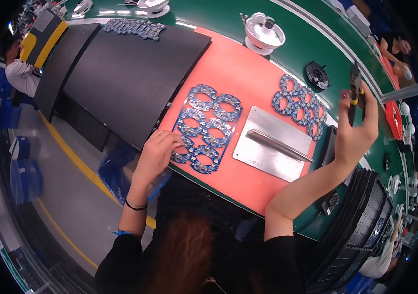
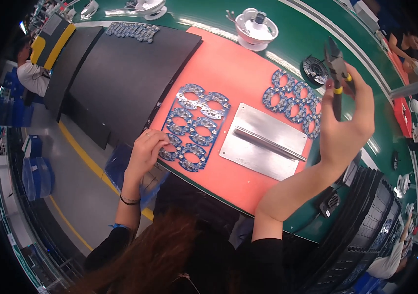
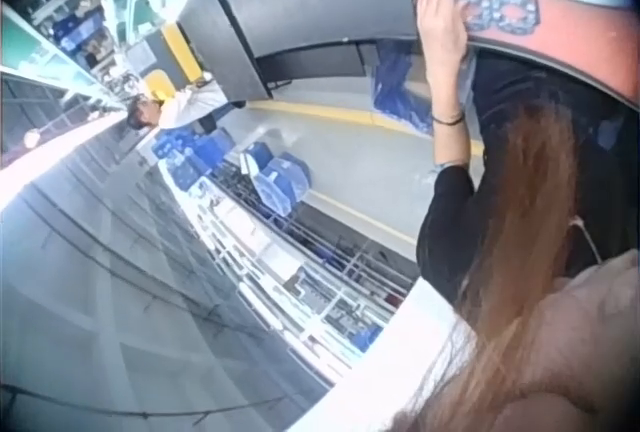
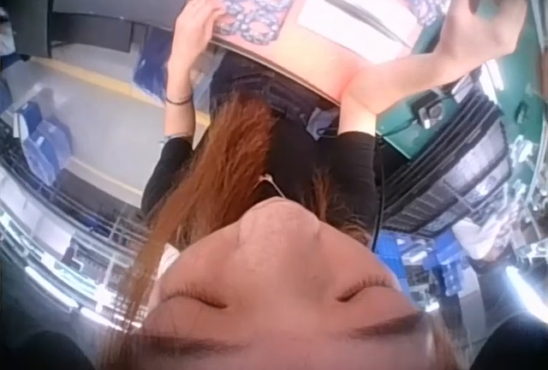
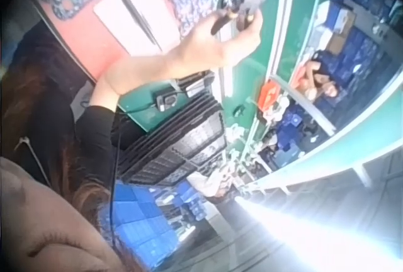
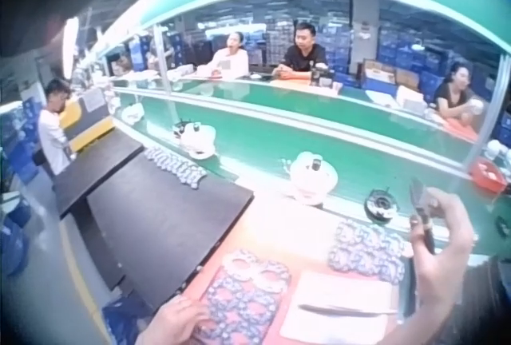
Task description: The recorder is assembling electronic circuit boards into lighting components using pliers on an industrial assembly line.
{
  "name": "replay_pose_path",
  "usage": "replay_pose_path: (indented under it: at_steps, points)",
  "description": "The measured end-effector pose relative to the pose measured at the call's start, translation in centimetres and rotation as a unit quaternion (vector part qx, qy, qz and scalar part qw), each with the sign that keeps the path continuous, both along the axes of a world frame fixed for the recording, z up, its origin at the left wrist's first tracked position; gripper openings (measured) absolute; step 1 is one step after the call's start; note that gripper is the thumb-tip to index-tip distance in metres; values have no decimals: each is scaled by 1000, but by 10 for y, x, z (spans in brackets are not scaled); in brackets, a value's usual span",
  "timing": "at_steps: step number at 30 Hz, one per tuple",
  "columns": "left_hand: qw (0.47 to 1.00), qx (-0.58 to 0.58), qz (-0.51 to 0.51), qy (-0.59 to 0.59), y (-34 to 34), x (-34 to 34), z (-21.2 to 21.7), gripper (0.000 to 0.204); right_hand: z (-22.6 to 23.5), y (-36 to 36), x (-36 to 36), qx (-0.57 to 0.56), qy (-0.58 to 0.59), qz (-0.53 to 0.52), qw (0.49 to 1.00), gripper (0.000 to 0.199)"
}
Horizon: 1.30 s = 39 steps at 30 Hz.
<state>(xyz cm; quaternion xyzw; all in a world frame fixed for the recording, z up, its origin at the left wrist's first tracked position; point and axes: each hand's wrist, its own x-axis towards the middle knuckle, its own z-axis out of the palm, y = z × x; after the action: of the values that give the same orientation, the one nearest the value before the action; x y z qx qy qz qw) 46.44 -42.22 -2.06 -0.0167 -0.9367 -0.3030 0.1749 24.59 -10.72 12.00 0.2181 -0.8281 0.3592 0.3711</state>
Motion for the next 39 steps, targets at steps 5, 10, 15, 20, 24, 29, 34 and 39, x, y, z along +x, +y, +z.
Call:
replay_pose_path:
  at_steps: [5, 10, 15, 20, 24, 29, 34, 39]
  points:
    - [999, 31, 32, 8, -5, 10, 10, 8, -1, 1, -2, 10, 4, -8, 1000, 37]
    - [1000, 10, 15, 7, -2, 9, 0, 9, -1, -2, -2, 7, 4, 8, 1000, 36]
    - [1000, 9, -12, 13, 1, 3, -3, 9, -1, -4, 0, 0, 4, 10, 1000, 36]
    - [1000, 12, -15, -18, 3, -3, -1, 7, 0, -1, -1, 19, 7, -1, 1000, 35]
    - [999, 23, -14, -21, 4, -5, -1, 5, 0, -1, 0, 10, 10, 1, 1000, 35]
    - [992, 120, 25, -34, -1, 7, 15, 6, 1, -2, -1, 21, 1, -3, 1000, 35]
    - [987, 48, 141, -54, -12, 64, 48, 9, -2, 0, -4, 7, 5, -2, 1000, 35]
    - [983, -35, 170, -52, -7, 70, 56, 16, -1, -3, -5, 25, 0, -7, 1000, 36]
